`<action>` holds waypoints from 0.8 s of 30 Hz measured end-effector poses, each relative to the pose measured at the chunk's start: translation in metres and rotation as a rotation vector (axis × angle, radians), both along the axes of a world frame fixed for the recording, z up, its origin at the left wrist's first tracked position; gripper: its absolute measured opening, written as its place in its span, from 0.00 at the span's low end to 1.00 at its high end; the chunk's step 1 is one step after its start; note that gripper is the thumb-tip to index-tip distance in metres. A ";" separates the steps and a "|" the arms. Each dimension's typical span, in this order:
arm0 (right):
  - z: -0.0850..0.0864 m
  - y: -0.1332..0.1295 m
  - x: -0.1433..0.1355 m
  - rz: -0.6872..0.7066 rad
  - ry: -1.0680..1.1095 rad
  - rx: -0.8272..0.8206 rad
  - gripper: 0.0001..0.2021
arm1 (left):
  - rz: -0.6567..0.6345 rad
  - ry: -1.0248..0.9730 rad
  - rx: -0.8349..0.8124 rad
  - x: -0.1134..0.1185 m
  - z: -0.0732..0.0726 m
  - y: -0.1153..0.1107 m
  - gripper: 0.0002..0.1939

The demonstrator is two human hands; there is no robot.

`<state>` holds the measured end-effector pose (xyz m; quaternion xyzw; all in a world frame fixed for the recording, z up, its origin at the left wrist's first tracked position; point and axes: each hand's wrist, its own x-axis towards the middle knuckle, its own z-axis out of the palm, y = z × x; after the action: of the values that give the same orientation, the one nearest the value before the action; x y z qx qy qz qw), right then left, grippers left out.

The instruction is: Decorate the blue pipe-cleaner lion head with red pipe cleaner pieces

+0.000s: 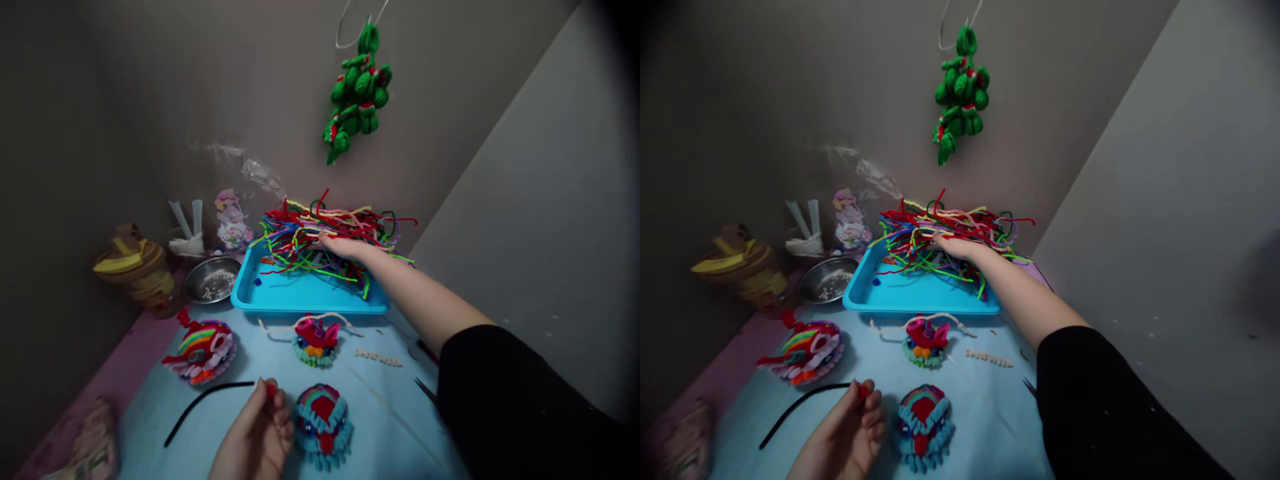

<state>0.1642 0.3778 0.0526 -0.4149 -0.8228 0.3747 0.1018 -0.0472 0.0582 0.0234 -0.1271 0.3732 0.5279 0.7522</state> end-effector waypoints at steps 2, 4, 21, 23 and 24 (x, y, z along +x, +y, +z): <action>0.001 0.004 0.002 -0.006 0.008 -0.022 0.41 | -0.001 -0.002 -0.003 -0.001 -0.004 0.000 0.06; 0.001 0.006 0.000 -0.026 0.035 -0.032 0.41 | 0.000 -0.007 -0.011 -0.001 -0.006 0.000 0.06; -0.010 0.014 -0.025 -0.169 0.203 -0.207 0.33 | -0.021 -0.022 0.027 0.001 0.003 -0.002 0.04; -0.012 0.013 -0.027 -0.160 0.148 -0.177 0.36 | -0.031 -0.026 0.037 0.002 0.006 -0.004 0.05; -0.014 0.012 -0.029 -0.149 0.129 -0.133 0.36 | -0.035 -0.026 0.035 0.003 0.007 -0.005 0.05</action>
<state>0.1350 0.3898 0.0383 -0.4559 -0.7547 0.4457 0.1546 -0.0446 0.0534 0.0307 -0.1143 0.3561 0.5195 0.7683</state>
